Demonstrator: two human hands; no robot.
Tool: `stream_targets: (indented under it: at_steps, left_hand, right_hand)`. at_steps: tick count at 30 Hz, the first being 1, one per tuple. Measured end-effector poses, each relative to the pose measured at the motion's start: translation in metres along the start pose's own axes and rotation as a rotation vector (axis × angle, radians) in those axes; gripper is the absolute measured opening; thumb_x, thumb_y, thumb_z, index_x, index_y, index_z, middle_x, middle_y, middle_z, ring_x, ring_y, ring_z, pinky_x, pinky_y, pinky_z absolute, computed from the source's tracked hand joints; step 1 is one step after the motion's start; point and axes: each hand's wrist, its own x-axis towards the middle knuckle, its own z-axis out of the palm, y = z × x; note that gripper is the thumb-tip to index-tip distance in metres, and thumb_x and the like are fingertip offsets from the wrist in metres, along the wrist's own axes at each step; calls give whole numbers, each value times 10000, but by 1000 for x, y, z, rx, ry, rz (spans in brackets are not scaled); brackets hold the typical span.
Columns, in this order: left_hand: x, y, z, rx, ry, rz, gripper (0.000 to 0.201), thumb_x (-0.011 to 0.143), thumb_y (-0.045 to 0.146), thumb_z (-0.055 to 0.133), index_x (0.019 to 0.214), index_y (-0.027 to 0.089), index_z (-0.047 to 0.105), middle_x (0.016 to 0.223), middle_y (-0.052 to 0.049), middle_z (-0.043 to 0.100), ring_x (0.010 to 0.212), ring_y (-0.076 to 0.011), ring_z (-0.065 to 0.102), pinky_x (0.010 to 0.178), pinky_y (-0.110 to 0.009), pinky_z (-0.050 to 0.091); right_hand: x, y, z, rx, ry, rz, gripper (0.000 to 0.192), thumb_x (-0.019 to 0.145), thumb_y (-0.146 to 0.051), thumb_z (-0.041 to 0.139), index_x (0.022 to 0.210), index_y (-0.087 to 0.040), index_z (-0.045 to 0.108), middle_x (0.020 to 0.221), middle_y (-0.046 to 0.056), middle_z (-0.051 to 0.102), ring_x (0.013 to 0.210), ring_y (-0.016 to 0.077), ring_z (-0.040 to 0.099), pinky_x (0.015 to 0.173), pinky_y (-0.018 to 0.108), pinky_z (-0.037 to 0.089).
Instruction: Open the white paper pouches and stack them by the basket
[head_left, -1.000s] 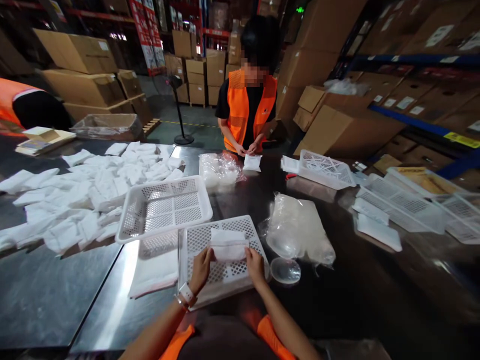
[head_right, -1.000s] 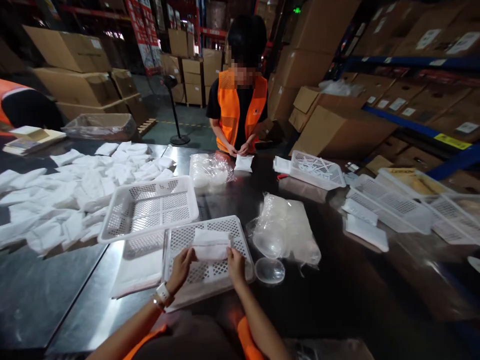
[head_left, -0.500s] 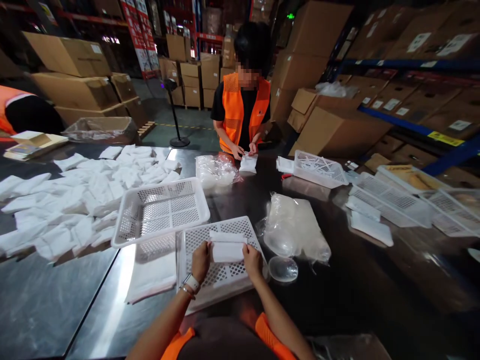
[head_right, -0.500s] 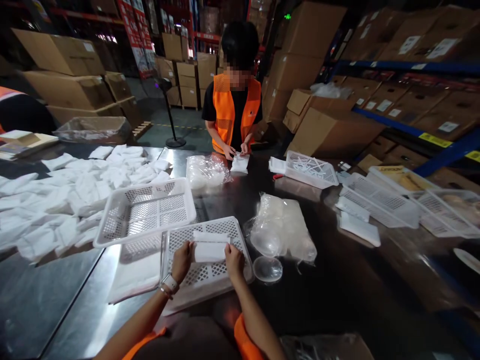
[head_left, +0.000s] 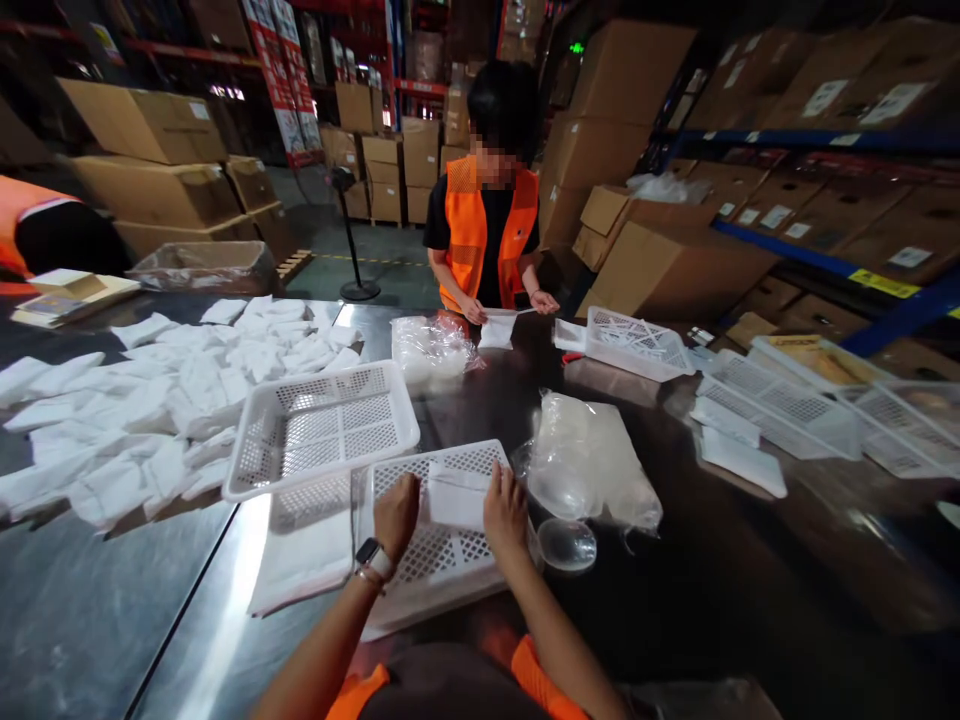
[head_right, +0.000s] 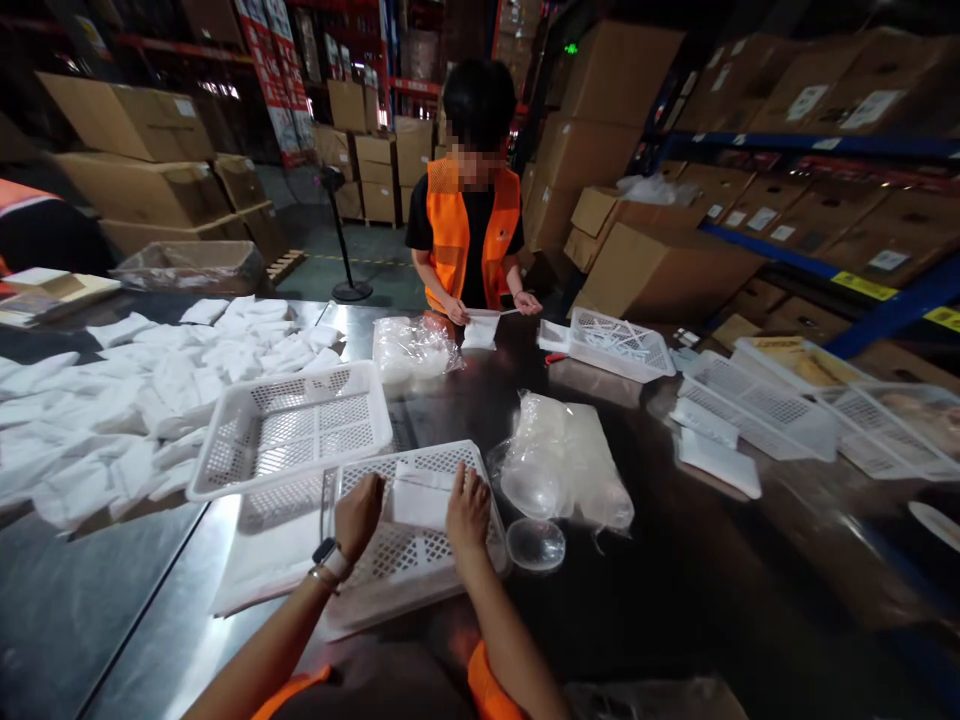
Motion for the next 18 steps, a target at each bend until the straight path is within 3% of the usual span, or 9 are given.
stream_targets:
  at_steps: [3,5,8,11,14,16,18]
  left_hand:
    - [0,9,15,4,-36,330,367,873,103,360,1135,162,610,1108,-133,689,1088,-245,611,938,-404,466]
    - [-2,14,30,-37,-109,410,451,838,83,366,1238,136,567,1291,-158,617,1271,-270,513,1069,-496,393]
    - [-2,19,44,-270,-124,163,494,841,143,394,1317,49,486,1471,-227,430,1429,-322,304,1152,-586,248]
    - [1,27,40,-673,-132,-198,569,823,207,466,1363,35,415,1549,-231,289,1478,-317,152,1183,-553,203]
    - [-4,37,26,-891,-224,-347,500,844,260,454,1324,121,459,1432,-189,492,1363,-300,426,1070,-501,426]
    - [-15,37,15,-1045,-363,-424,410,855,314,465,1218,140,541,1206,-161,664,1129,-283,635,889,-451,564]
    - [-24,27,-2,-1242,-533,-527,366,829,357,533,1093,113,602,1001,-150,723,948,-268,704,763,-398,606]
  right_hand:
    - [-6,-13,19,130,-5,-309,556,876,-43,308,1400,-142,467,1439,158,490,1355,277,427,1122,503,320]
    - [-10,-15,36,195,-46,-262,534,866,-69,352,1382,-114,485,1448,173,474,1391,292,376,1149,532,280]
    - [-9,-6,52,370,-40,2,581,827,-202,503,1381,-31,460,1485,243,389,1415,355,311,1134,563,301]
    - [-2,8,51,726,-40,186,666,785,-351,566,1377,-63,468,1435,218,469,1364,329,408,1098,519,382]
    - [-2,9,35,1178,-122,325,641,785,-517,544,1312,-152,554,1251,147,646,1215,292,570,1007,474,480]
    - [-10,2,23,1415,-256,441,679,776,-651,508,1245,-171,613,1138,133,703,1118,296,633,924,460,532]
    - [-23,-4,11,1532,-428,516,759,761,-773,453,1192,-181,653,1098,132,718,1075,296,655,894,455,545]
